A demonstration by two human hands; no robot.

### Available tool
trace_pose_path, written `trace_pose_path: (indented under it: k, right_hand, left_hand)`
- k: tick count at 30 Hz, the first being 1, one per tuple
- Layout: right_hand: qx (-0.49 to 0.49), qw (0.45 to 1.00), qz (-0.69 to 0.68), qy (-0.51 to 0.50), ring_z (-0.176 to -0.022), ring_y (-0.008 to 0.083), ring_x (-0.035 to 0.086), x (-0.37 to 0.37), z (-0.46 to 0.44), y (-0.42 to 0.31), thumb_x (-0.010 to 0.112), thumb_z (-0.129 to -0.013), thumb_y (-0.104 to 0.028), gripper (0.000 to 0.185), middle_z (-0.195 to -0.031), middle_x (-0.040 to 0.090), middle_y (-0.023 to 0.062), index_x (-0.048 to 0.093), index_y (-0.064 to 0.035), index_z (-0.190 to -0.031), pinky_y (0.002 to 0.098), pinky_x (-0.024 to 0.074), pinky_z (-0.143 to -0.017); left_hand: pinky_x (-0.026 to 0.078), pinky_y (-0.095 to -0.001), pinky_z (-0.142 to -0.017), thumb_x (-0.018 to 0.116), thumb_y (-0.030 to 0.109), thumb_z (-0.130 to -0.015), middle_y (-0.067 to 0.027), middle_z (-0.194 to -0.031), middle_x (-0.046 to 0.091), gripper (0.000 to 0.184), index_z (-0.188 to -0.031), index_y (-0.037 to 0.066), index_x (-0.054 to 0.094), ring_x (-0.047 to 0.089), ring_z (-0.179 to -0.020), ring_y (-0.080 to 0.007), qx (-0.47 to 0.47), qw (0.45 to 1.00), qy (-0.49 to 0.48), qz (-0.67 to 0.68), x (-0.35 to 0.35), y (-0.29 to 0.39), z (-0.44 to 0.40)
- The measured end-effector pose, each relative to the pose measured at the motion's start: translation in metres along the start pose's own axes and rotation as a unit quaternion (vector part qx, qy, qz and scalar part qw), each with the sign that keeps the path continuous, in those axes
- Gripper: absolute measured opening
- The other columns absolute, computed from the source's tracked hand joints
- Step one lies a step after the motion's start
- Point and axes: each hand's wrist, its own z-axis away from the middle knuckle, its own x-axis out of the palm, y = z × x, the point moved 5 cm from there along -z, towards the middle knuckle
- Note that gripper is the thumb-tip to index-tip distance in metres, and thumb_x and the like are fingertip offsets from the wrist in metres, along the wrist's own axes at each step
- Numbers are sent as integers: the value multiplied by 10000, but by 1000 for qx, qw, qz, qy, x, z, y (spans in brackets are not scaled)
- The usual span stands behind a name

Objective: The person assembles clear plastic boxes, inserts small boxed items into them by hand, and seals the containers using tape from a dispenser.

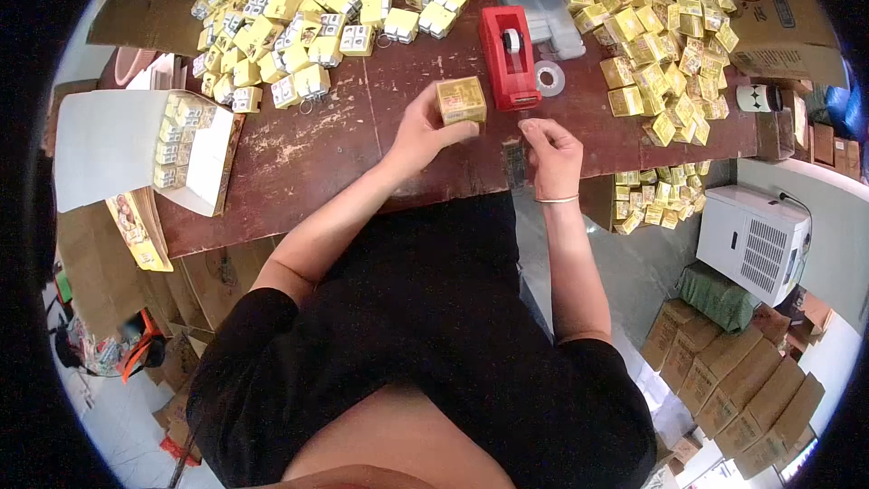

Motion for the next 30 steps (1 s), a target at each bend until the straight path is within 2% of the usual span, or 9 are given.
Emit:
trace_pose_path:
  k: [3, 5, 9, 15, 19, 23, 26, 27, 30]
  right_hand:
    - [101, 951, -225, -187, -573, 14, 393, 43, 2, -9, 652, -896, -91, 100, -805, 629, -1, 689, 0, -916, 166, 272, -464]
    - [126, 942, -237, -203, -577, 16, 400, 51, 12, -10, 651, -896, -90, 100, -795, 624, -4, 687, -2, -924, 167, 281, -465]
    - [197, 922, -261, -206, -594, 41, 425, 75, 15, -1, 645, -903, -113, 84, -748, 560, -15, 651, -30, -887, 172, 287, -458]
    - [290, 893, -194, -283, -576, 45, 450, 102, 13, 4, 704, -867, -173, 234, -836, 587, 12, 601, -52, -1038, 187, 326, -451]
    - [-70, 961, -12, -267, -793, 104, 564, 125, 2, -18, 731, -823, -159, 416, -978, 584, 52, 571, -5, -1175, 232, 473, -663]
    - [-169, 928, 18, -331, -953, 149, 591, 160, 15, -58, 814, -705, -110, 496, -1078, 574, 84, 597, 35, -1127, 291, 507, -787]
    - [-348, 829, 116, -422, -940, 177, 607, 190, 51, -102, 764, -656, -22, 510, -1185, 535, 98, 622, -42, -1145, 265, 510, -717]
    - [-429, 770, 163, -444, -933, 191, 615, 196, 68, -111, 739, -631, 22, 543, -1238, 515, 105, 634, -81, -1154, 253, 512, -682]
    - [-364, 769, 181, -493, -964, 266, 619, 204, 84, -119, 800, -673, -111, 656, -1373, 470, 121, 566, -142, -1284, 353, 536, -805]
  left_hand:
    - [474, -328, -929, 799, 67, -701, -96, -1132, 641, 551, -1196, 48, 557, 619, -1062, -208, 102, 982, 62, -144, -20, 33, -8]
    - [478, -370, -942, 796, 35, -650, -128, -1140, 630, 567, -1171, 40, 573, 596, -1096, -283, 243, 906, 93, -335, -18, 48, 1]
    - [469, -409, -963, 798, 23, -605, -114, -1179, 612, 595, -1163, 60, 594, 564, -1119, -330, 348, 851, 88, -382, -16, 56, 11]
    - [480, -403, -946, 796, 52, -633, -122, -1157, 621, 572, -1168, 61, 594, 582, -1090, -320, 308, 869, 104, -374, -33, 65, 29]
    - [519, -316, -820, 806, 132, -723, -112, -1041, 665, 560, -1210, 26, 550, 648, -917, -171, 31, 990, 78, -115, -44, 51, 51]
    - [532, -384, -852, 427, 431, -1012, -124, -1237, 580, 513, -1329, 30, 454, 573, -1123, -183, -53, 959, 39, 277, -66, 48, 78]
    - [581, -405, -781, 288, 559, -1002, -132, -1230, 585, 629, -1334, 52, 458, 606, -1097, -226, -230, 928, -32, 292, -86, 58, 116]
    - [590, -372, -784, 373, 503, -1003, -136, -1221, 593, 587, -1355, 39, 445, 627, -1067, -214, -213, 877, -202, 381, -101, 55, 128]
    - [543, -337, -908, 638, 308, -910, -172, -1219, 585, 637, -1398, -13, 383, 614, -1073, -215, -126, 956, 70, 255, -165, 92, 153]
